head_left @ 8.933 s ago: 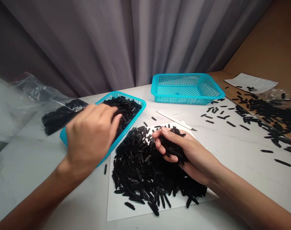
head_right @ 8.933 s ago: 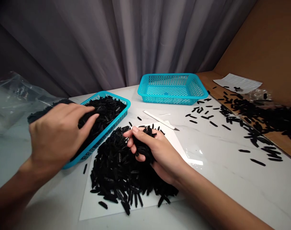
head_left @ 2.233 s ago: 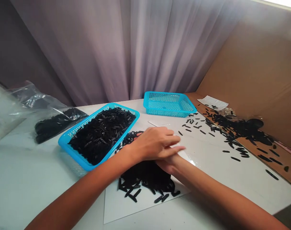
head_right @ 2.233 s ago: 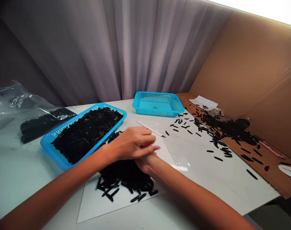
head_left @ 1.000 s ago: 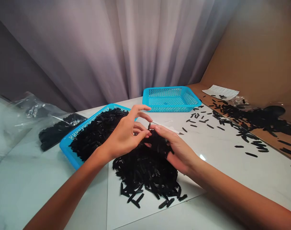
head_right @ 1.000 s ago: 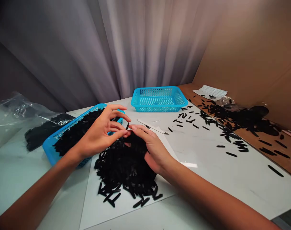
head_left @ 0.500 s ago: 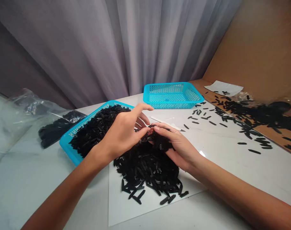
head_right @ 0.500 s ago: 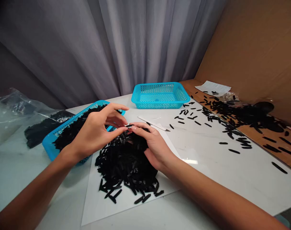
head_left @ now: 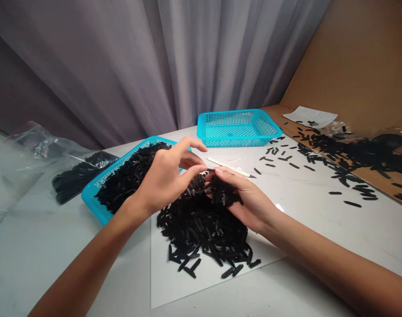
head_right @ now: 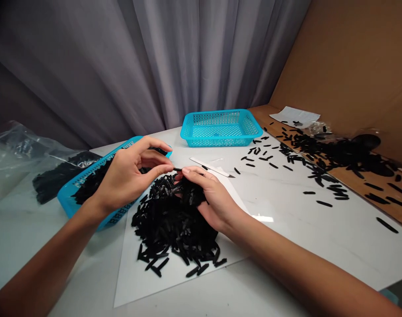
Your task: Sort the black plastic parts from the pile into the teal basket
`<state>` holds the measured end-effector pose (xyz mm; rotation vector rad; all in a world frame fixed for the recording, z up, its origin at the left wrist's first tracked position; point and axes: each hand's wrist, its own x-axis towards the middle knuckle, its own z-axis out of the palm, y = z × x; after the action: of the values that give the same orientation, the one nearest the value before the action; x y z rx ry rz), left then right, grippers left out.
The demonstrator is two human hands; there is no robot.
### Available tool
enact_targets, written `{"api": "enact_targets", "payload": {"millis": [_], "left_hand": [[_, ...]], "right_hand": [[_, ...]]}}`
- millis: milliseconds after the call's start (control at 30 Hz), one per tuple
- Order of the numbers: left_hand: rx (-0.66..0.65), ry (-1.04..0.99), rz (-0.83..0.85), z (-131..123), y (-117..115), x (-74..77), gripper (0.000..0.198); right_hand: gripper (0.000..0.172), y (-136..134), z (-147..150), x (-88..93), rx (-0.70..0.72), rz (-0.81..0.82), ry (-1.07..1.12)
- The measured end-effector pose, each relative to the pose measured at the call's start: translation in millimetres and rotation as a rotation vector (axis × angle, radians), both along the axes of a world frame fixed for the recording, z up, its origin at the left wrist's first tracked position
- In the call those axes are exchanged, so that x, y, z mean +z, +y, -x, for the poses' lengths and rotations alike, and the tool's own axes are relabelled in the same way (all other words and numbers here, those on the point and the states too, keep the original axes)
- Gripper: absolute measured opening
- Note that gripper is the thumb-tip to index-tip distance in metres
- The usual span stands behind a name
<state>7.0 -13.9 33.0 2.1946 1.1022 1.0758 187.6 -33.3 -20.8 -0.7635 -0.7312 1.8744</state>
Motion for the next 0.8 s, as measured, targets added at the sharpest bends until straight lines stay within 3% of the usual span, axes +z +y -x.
{"api": "enact_targets", "payload": {"millis": [400,467,633,700,800], "left_hand": [[0.025,-0.109,0.245,-0.2,0.5,2.1,0.024],[0.137,-0.045,0.207,7.9,2.6,6.4,0.024],[0.633,0.410,-0.171,34.7,8.4,20.1,0.031],[0.587,0.497,-0.188,33.9,5.1,23.0,0.030],[0.191,0.451,-0.008,17.4,-6.7,22.3,0.020]], "right_hand": [[0.012,0.6,-0.6,0.1,0.014,-0.007,0.005],[0.011,0.2,-0.6,1.2,0.008,-0.003,0.003],[0.013,1.3,0.4,0.7,-0.031,0.168,0.089],[0.015,2.3,1.0,-0.6,-0.045,0.226,0.133],[0.019,3.7,1.6,-3.1,-0.040,0.244,0.165]]}}
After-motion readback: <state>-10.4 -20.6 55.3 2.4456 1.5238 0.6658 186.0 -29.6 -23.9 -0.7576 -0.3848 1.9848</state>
